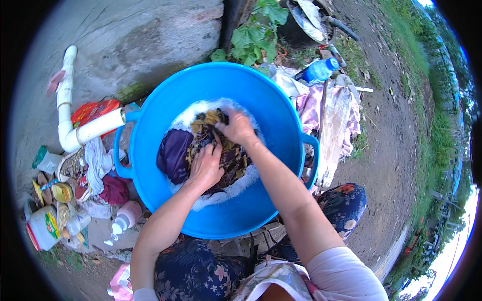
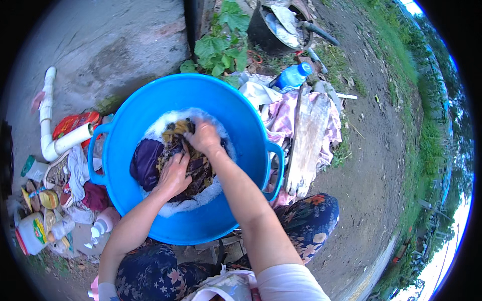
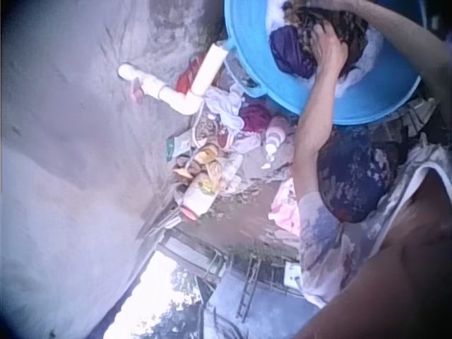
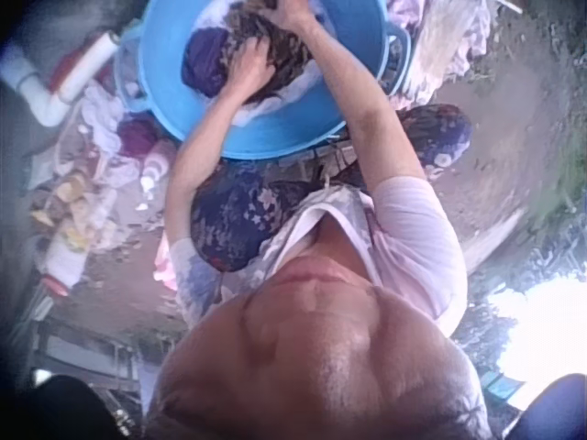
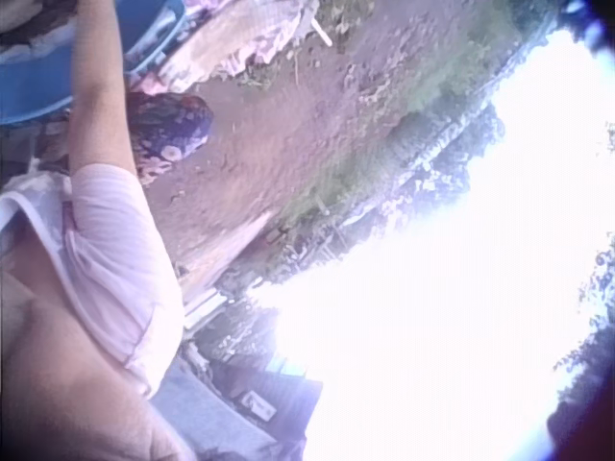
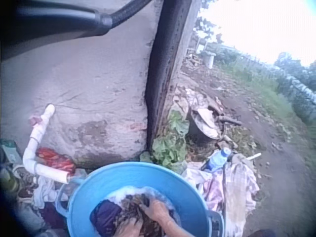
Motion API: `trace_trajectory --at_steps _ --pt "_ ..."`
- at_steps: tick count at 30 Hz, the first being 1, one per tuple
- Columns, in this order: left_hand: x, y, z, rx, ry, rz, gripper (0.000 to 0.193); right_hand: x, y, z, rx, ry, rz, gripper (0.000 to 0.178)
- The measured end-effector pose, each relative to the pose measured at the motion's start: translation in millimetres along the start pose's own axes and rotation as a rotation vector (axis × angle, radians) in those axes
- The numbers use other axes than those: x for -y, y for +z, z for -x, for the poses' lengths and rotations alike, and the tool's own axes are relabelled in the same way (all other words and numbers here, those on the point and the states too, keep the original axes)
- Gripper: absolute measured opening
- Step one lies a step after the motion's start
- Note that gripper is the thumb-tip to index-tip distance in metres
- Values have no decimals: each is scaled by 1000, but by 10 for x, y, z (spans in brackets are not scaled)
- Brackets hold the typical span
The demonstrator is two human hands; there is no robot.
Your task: The person washes clothes by hand in a blue basin filled with soapy water. They scrub and rinse a patterned cloth and a dark garment, wringing out water between steps.
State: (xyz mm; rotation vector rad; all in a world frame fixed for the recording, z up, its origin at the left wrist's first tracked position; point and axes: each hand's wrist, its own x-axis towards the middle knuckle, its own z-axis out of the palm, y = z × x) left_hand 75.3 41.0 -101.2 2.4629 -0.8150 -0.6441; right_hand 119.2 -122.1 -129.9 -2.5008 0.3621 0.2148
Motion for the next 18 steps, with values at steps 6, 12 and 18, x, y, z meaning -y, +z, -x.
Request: trace_trajectory --at_steps 6,12,18 --pt "200 93 -176 -233 -123 519 37 -300 -57 166 -162 295 -508 25" --pt "274 -50 -263 -333 -527 1078 15 -290 -150 282 -279 377 -537 19" --pt "255 -133 -255 -437 -554 1249 19 -389 -24 260 -390 369 -727 18"
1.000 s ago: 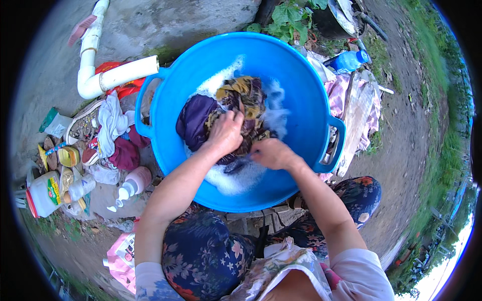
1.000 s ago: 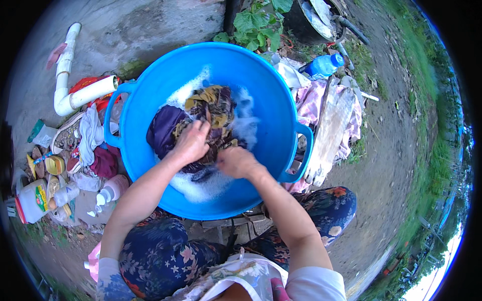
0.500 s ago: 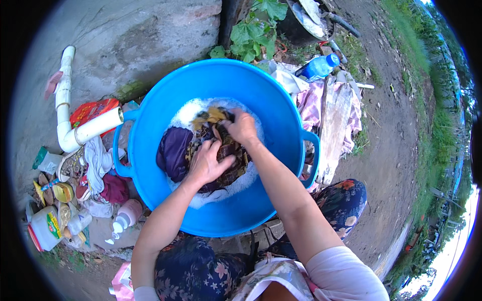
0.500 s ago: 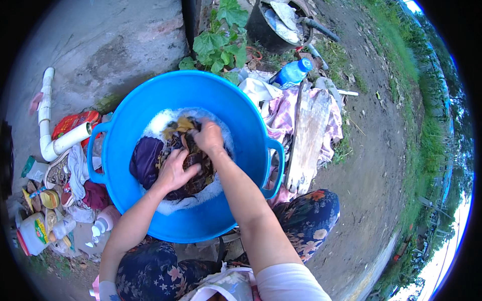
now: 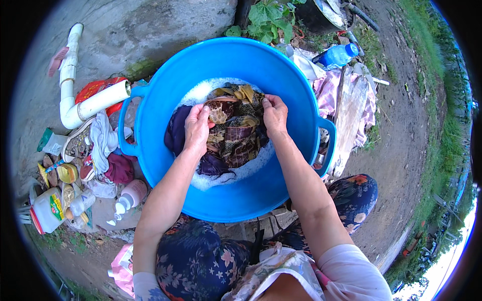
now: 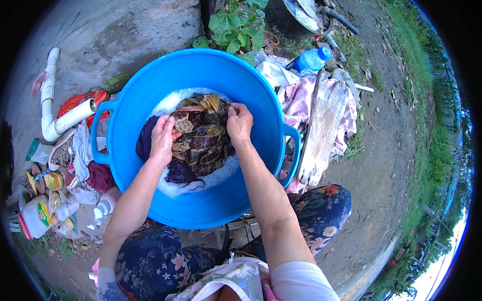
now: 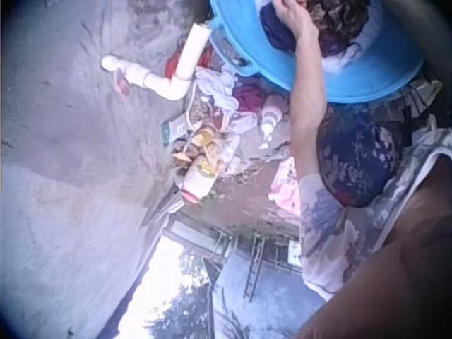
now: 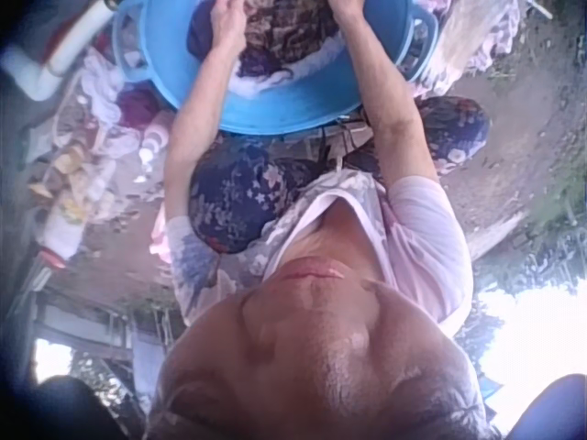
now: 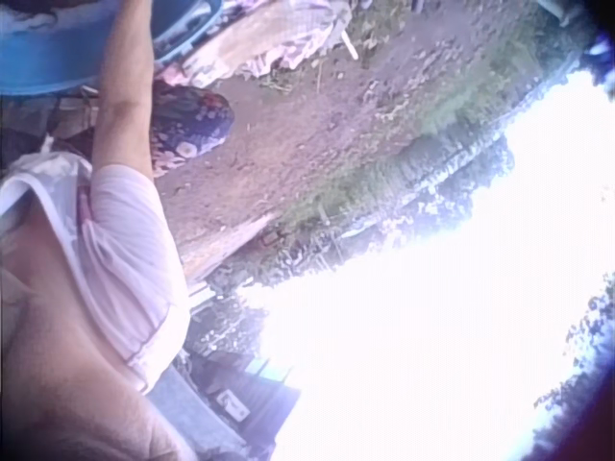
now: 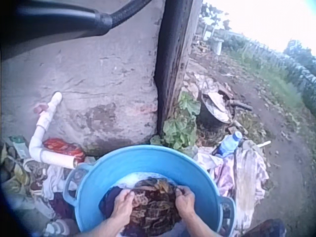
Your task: The person washes clothes by hand in a blue basin filled with soapy water. They scrub and rinse a patterned cloth and a dark garment, wringing out water between steps.
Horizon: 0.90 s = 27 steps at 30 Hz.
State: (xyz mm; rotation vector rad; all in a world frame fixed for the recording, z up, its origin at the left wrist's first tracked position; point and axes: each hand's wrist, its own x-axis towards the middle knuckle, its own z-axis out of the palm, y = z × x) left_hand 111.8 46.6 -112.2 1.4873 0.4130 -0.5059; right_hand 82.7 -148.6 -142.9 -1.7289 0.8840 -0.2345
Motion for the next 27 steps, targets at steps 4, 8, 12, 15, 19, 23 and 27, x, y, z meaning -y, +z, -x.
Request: trace_trajectory --at_steps 4,8,12,15,19,23,27 --pt "2 1 7 -2 8 7 19 -36 -6 -11 -7 43 10 18" --pt "-1 4 10 -32 27 17 20 -22 0 1 -1 43 18 19" --pt "-39 25 30 -54 26 14 20 -15 -8 8 14 68 32 20" --pt "-45 21 30 -55 24 10 20 -33 -2 -1 12 65 31 20" --pt "-23 1 8 -21 18 -12 24 -28 -1 -1 22 81 29 21" --pt "-40 36 17 -12 48 -70 30 0 -8 16 17 86 14 22" --pt "84 5 -34 7 498 -374 45 290 -76 172 92 121 17 22"
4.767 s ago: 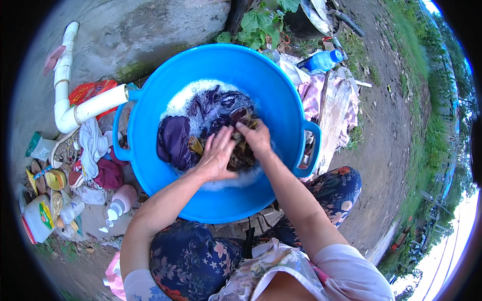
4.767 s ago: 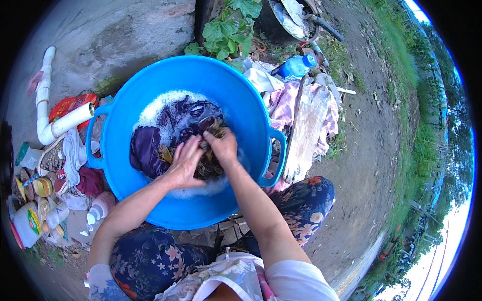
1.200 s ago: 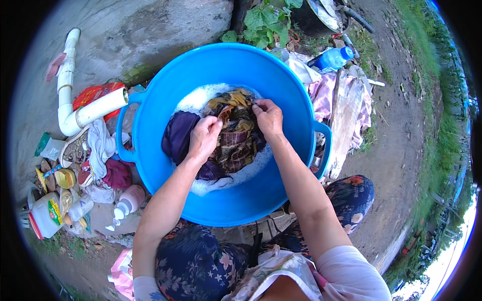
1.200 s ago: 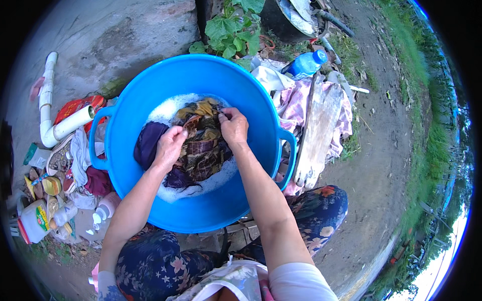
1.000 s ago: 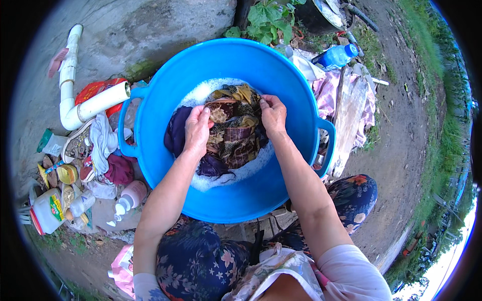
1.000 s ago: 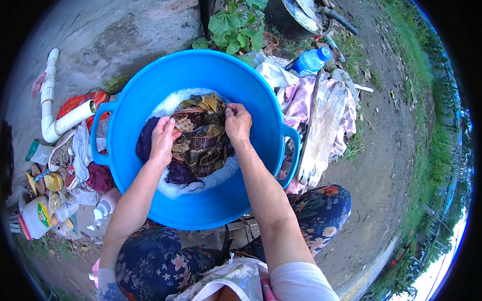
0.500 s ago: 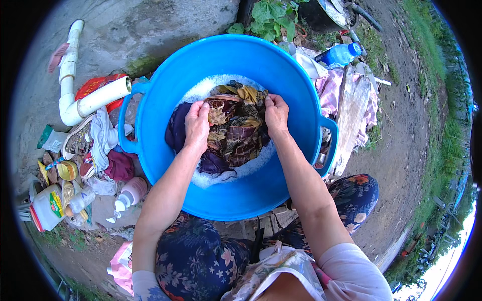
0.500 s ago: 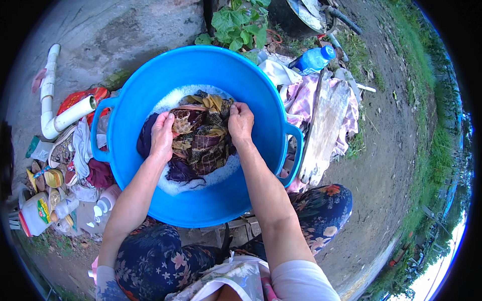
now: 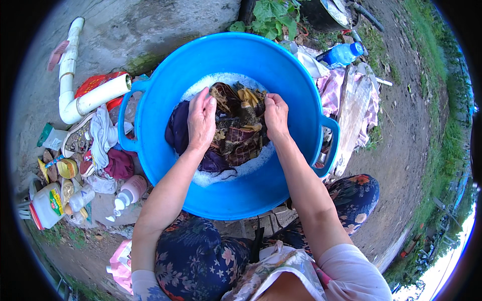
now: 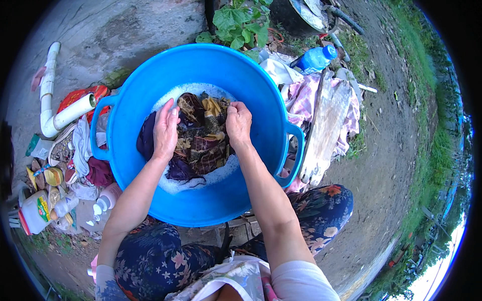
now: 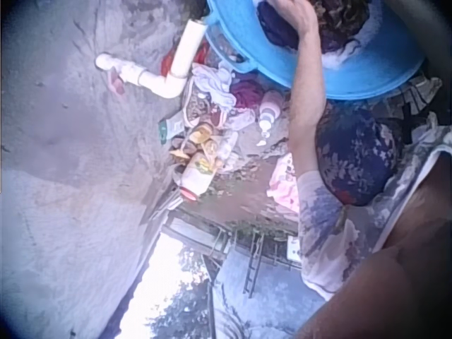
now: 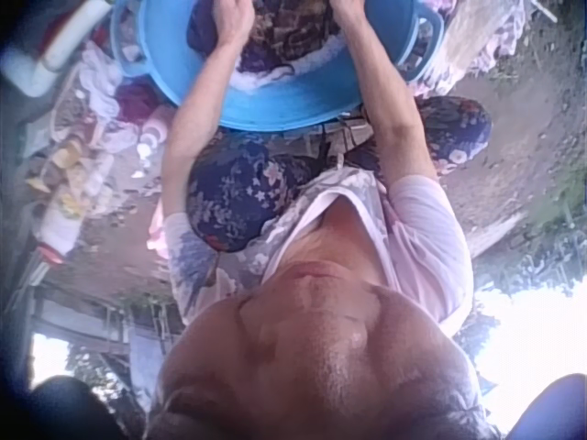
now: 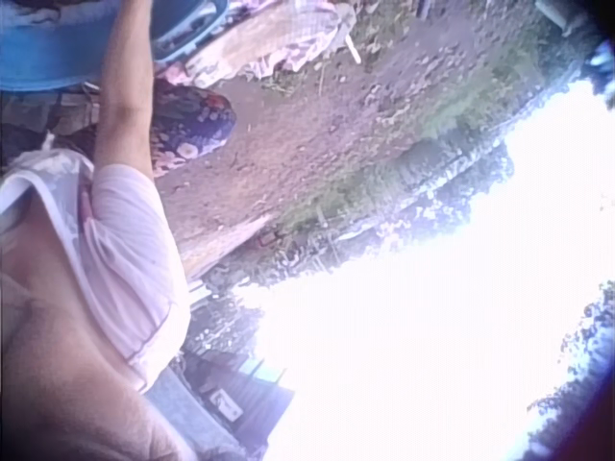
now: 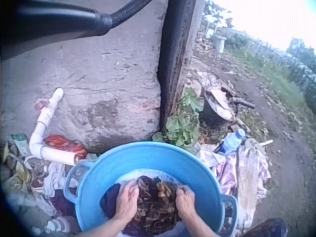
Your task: The person washes clothes by hand in a blue basin filled with soapy water. They scrub and rinse a patterned cloth and a dark garment, wringing out water between steps.
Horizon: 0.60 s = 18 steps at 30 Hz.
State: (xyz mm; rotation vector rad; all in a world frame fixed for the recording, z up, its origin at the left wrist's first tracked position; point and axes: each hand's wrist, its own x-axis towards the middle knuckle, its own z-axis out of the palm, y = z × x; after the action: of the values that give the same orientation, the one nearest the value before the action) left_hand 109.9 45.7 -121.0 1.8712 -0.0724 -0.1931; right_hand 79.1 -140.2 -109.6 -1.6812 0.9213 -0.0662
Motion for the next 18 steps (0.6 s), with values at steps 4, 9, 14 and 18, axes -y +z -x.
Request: trace_trajectory --at_steps 4,9,14,18 --pt "-88 11 24 159 242 -69 61 422 -69 364 338 306 -498 12" --pt "-92 -68 75 427 -305 179 78 641 -2 108 214 358 -742 11" --pt "-201 -41 199 501 -113 -701 106 281 66 -364 71 -183 656 49" --pt "-28 88 492 520 180 -780 120 -6 467 -265 30 -307 658 61"
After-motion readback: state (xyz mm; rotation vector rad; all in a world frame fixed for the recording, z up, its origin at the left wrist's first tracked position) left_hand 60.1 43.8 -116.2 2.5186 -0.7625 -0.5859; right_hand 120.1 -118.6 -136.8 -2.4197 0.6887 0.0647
